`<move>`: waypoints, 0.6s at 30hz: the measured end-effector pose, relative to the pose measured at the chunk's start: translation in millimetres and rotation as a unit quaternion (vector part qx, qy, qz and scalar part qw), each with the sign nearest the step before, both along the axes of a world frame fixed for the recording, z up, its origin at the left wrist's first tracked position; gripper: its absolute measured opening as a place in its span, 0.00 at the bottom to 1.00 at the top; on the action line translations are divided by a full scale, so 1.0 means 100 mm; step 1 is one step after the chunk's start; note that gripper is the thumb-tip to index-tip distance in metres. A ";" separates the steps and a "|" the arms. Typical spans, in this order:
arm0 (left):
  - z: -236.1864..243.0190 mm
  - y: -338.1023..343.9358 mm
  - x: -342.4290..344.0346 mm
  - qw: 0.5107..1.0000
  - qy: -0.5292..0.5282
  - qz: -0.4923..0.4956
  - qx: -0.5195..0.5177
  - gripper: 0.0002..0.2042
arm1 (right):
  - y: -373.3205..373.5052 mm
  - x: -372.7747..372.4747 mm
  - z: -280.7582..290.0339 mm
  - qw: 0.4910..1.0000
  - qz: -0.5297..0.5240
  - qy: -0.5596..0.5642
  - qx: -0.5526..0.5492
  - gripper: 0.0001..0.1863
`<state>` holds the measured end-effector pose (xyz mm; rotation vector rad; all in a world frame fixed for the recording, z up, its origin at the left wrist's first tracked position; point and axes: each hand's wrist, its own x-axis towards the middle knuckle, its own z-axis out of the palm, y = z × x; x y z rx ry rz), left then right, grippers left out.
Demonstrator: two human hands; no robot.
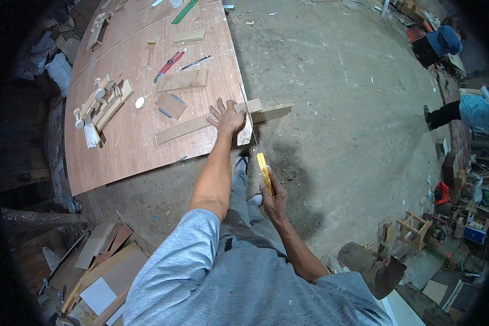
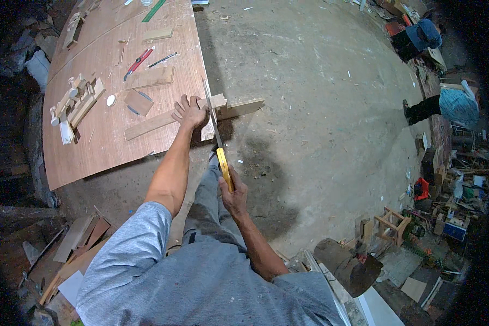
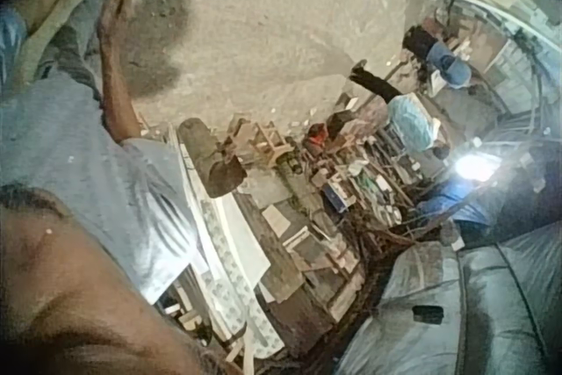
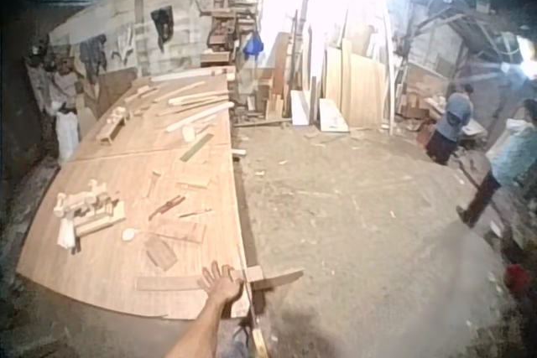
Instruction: The person marks measurements on wooden pieces with a pencil, aligns and fits the pieces together by hand, and saws a wooden plank with a handsaw.
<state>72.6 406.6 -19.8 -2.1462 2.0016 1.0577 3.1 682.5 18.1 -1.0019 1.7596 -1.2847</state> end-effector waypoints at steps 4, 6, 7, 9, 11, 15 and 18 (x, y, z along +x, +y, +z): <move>-0.04 -0.01 -0.01 1.000 -0.006 -0.013 0.000 0.33 | 0.02 0.01 -0.01 0.999 0.009 -0.005 -0.032 0.25; -0.11 -0.03 -0.04 1.000 -0.007 -0.013 -0.018 0.30 | 0.02 0.01 -0.07 1.000 0.001 0.004 -0.031 0.24; -0.14 -0.04 -0.04 0.999 -0.010 -0.014 -0.034 0.27 | 0.01 0.00 -0.08 0.999 0.003 0.005 -0.033 0.24; -0.12 -0.07 -0.09 0.999 -0.003 -0.016 -0.030 0.28 | -0.01 -0.05 -0.05 0.996 0.006 -0.082 0.018 0.25; -0.11 -0.08 -0.13 1.000 0.005 -0.019 -0.024 0.28 | -0.07 -0.08 0.01 0.998 -0.005 -0.068 0.019 0.24; -0.15 -0.15 -0.11 0.998 -0.002 -0.032 -0.057 0.27 | -0.16 -0.10 0.10 0.998 -0.034 -0.058 0.002 0.22; -0.19 -0.17 -0.10 0.998 0.001 -0.027 -0.051 0.28 | -0.11 -0.07 0.07 0.997 -0.046 -0.062 0.000 0.21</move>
